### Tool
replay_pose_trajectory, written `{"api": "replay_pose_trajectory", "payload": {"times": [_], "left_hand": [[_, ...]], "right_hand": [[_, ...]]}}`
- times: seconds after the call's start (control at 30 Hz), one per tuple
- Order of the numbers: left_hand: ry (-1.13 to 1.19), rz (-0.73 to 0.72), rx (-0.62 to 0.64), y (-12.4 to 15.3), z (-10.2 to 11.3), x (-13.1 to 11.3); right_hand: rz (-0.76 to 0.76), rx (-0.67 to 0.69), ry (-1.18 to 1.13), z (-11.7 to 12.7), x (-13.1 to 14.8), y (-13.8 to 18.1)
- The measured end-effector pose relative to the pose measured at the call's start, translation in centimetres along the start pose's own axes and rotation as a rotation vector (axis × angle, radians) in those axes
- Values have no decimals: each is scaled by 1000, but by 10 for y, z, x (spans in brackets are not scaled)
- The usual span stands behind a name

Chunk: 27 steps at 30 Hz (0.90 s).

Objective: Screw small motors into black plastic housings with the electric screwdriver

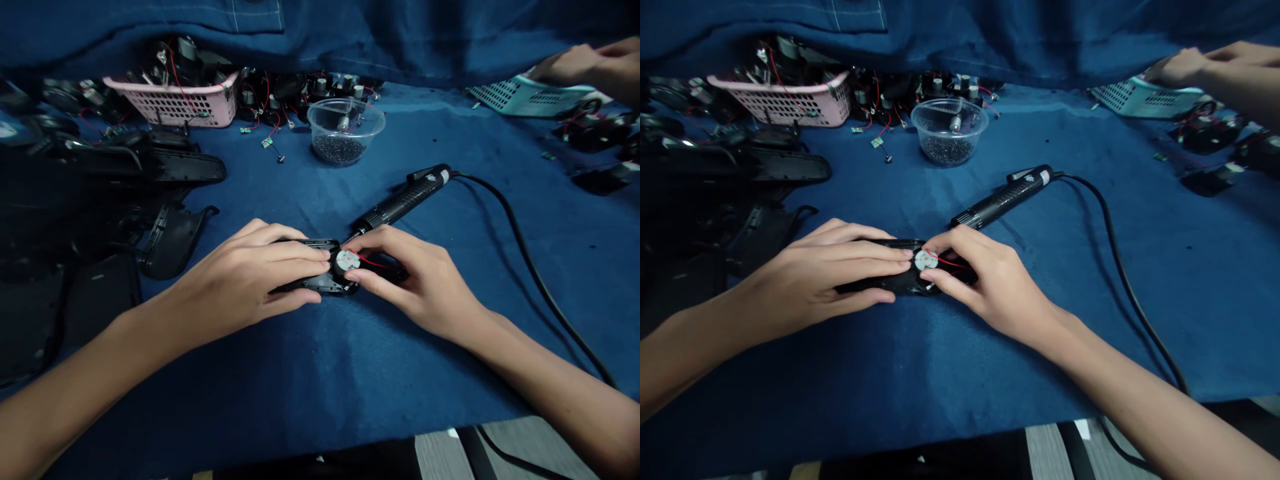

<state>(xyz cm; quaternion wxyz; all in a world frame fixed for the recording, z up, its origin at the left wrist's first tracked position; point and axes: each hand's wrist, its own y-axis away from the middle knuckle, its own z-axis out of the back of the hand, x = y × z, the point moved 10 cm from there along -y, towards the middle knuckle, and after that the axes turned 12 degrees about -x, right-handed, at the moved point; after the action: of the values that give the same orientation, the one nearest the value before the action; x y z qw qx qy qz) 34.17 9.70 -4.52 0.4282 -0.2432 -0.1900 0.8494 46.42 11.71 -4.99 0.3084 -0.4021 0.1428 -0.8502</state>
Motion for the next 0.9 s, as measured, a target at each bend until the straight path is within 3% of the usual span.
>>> {"api": "replay_pose_trajectory", "payload": {"times": [0.3,0.9], "left_hand": [[69,44,-161,-1,17,3],[-5,22,-38,-1,1,0]], "right_hand": [[7,18,-2,0,-1,1],[-38,24,8,1,-6,1]]}}
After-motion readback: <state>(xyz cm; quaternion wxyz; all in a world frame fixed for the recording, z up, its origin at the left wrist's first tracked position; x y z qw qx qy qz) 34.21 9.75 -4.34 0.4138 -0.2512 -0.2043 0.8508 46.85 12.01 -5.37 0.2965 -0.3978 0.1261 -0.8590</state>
